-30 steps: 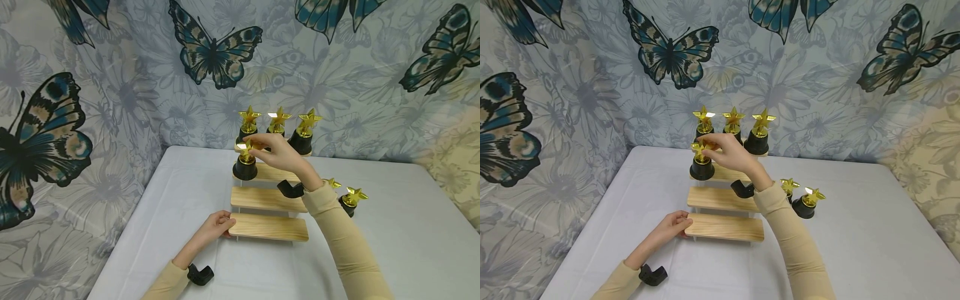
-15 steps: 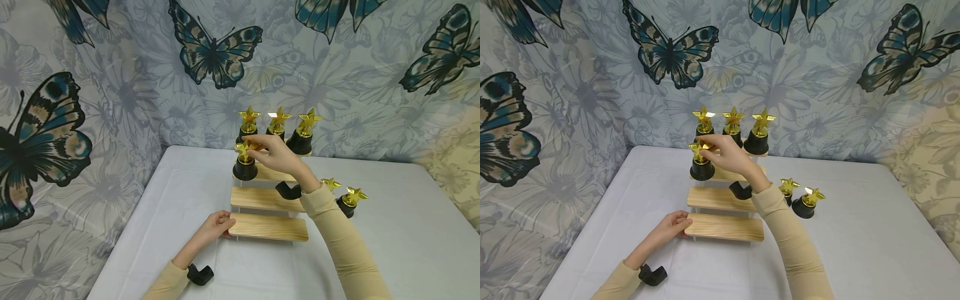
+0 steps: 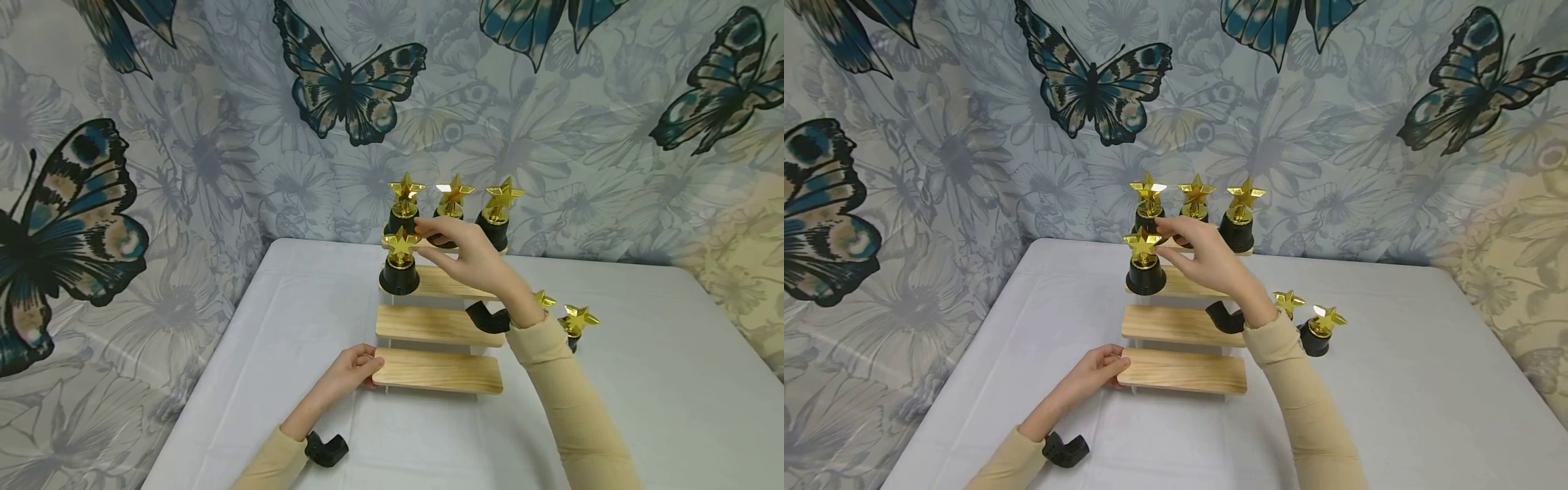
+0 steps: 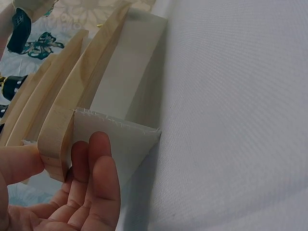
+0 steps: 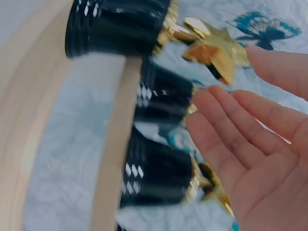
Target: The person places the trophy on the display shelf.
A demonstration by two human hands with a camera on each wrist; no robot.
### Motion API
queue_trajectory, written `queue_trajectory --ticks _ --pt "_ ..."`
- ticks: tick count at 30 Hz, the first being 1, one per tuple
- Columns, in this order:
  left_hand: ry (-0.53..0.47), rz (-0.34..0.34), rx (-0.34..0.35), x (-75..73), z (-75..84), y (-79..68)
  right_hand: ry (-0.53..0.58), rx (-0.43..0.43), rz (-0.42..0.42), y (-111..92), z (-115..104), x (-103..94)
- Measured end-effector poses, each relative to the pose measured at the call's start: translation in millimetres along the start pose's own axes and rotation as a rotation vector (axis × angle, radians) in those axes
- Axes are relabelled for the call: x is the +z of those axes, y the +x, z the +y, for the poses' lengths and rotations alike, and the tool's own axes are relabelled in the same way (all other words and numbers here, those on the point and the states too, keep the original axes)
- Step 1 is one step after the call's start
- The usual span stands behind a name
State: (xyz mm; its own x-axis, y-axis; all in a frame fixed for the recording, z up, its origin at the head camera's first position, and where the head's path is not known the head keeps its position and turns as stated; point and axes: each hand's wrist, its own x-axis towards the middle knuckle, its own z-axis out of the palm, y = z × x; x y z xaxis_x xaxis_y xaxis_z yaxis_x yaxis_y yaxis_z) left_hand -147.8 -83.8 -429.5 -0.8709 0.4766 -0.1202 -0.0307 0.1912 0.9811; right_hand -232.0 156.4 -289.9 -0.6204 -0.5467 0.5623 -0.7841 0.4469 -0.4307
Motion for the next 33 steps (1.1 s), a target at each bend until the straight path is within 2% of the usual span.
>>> queue_trajectory --ticks 4,11,17,26,33 --pt "0.003 0.000 0.002 -0.2 -6.0 3.3 -0.049 -0.012 0.058 -13 0 -15.1" --pt "0.012 0.005 -0.005 -0.9 -32.6 14.7 -0.140 0.047 0.124 -48 2 -48.5" --pt "-0.006 -0.002 0.001 -1.3 -34.5 14.1 -0.189 0.097 0.182 -87 9 -70.8" --pt "-0.015 -0.004 -0.011 -1.8 -36.8 15.6 -0.187 0.318 0.158 -145 25 -86.4" --pt "-0.015 -0.001 -0.013 -1.5 -35.5 15.2 -0.152 0.422 0.191 -183 44 -90.5"
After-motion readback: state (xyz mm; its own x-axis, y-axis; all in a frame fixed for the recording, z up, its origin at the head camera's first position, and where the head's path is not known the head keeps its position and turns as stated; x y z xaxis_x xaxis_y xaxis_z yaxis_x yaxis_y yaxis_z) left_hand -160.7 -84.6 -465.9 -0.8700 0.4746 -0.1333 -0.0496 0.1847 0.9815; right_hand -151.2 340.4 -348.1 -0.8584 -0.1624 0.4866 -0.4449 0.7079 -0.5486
